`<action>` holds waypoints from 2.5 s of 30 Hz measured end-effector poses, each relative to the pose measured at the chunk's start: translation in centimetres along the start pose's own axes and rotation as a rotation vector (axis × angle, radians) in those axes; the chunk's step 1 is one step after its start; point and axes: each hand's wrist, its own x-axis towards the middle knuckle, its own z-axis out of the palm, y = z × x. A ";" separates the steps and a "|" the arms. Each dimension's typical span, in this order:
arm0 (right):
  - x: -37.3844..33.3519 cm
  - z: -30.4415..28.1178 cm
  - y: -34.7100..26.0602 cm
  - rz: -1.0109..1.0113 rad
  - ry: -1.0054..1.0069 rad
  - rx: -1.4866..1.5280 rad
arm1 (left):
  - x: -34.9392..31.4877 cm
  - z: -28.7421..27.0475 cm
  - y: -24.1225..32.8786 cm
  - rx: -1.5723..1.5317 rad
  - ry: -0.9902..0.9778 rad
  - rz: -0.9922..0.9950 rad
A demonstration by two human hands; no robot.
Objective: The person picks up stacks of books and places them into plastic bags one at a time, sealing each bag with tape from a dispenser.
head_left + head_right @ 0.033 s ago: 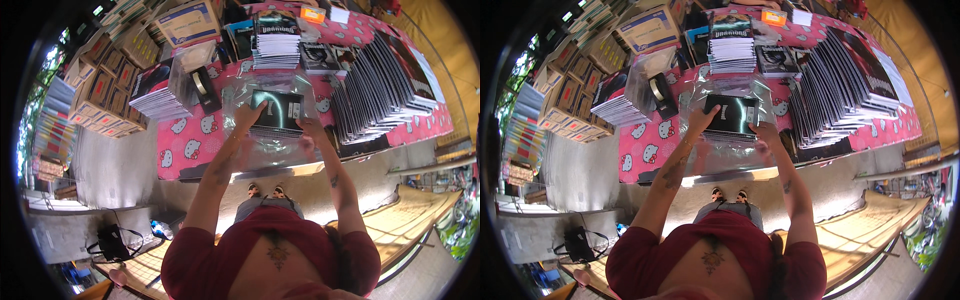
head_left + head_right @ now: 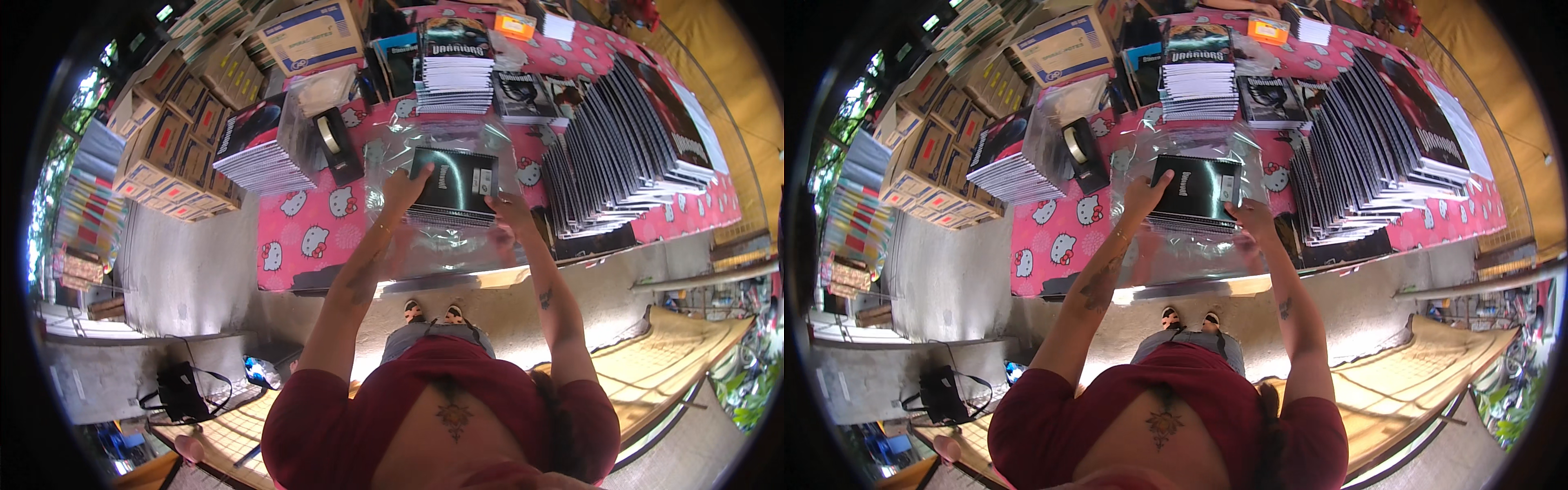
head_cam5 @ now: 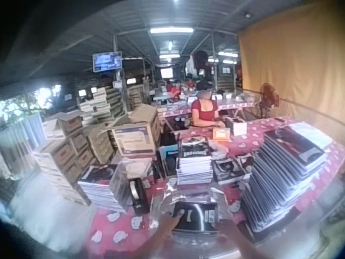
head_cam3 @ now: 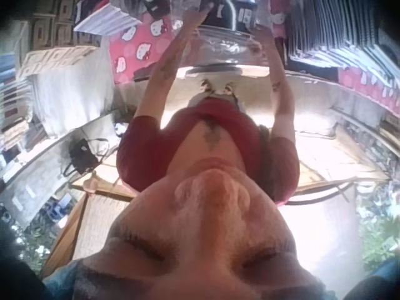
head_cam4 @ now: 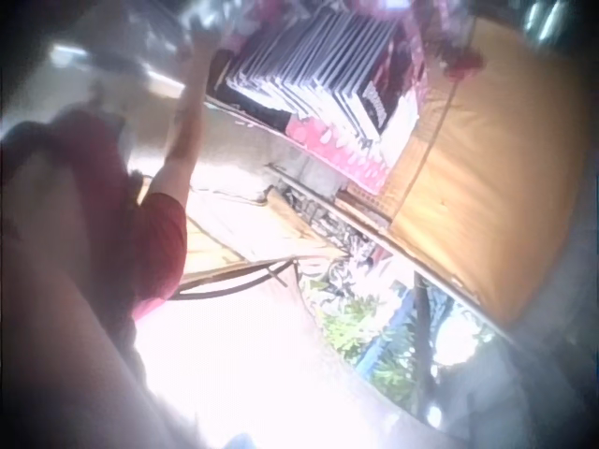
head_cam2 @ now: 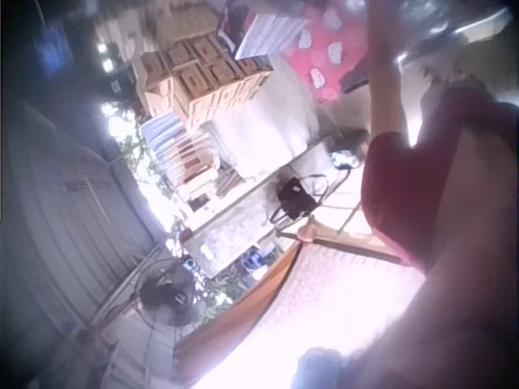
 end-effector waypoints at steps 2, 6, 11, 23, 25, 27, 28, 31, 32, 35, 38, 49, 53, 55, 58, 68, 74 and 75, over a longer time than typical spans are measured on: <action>-0.6 0.2 -0.5 -0.008 0.017 0.256 | 0.6 0.5 -3.5 -0.085 0.135 0.020; -5.2 -0.7 3.8 -0.536 -0.051 -0.176 | -5.8 -3.5 -8.0 0.015 -0.114 0.243; -8.5 -0.3 2.9 -0.753 -0.285 -0.655 | -10.5 -6.1 -11.0 0.115 -0.518 0.471; -4.0 -3.9 -1.5 -0.668 -0.067 -0.532 | -5.0 -8.4 -7.7 -0.019 -0.152 0.556; 0.2 -6.9 -0.6 -0.396 -0.033 0.006 | 0.8 -8.3 -7.7 -0.405 -0.383 0.307; -0.4 -6.5 -0.4 -0.217 0.037 0.253 | 4.0 -8.7 -8.3 -0.410 -0.566 0.203; -2.2 -4.5 -2.0 -0.175 0.059 0.395 | 3.8 -8.8 -8.8 -0.441 -0.592 0.125; -4.7 -2.7 -2.1 -0.367 0.054 0.394 | 5.1 -9.0 -6.6 -0.487 -0.691 -0.011; -4.1 -3.2 -1.1 -0.435 0.010 0.255 | 5.4 -9.1 -6.0 -0.475 -0.714 -0.024; -2.6 -4.2 0.8 -0.278 0.092 0.236 | 7.0 -10.0 -5.4 -0.498 -0.735 -0.052; -2.1 -3.2 -0.4 -0.003 0.154 0.398 | 8.3 -9.5 -6.3 -0.570 -0.715 -0.126; 1.3 -1.9 -1.3 0.123 -0.100 0.324 | 6.8 -3.3 -9.0 -0.823 -0.679 -0.336; 1.3 -1.7 -1.2 0.110 -0.124 0.350 | 7.0 -2.7 -11.2 -0.929 -0.666 -0.338; 1.1 -2.0 -1.2 0.154 -0.067 0.366 | 7.1 -3.2 -10.1 -0.833 -0.717 -0.331; -0.1 -1.9 -1.9 -0.064 0.367 0.016 | 8.0 -5.8 -11.5 -0.887 -0.791 -0.239; -7.3 13.8 -4.0 -0.671 0.236 -1.065 | 1.0 -9.1 -11.4 -0.647 -0.654 0.146; -7.1 14.8 -4.0 -0.606 0.293 -1.096 | 1.9 -10.3 -15.3 -0.487 0.108 0.041; -7.0 14.9 -3.8 -0.589 0.320 -1.105 | 2.3 -9.8 -10.0 -0.469 0.136 0.164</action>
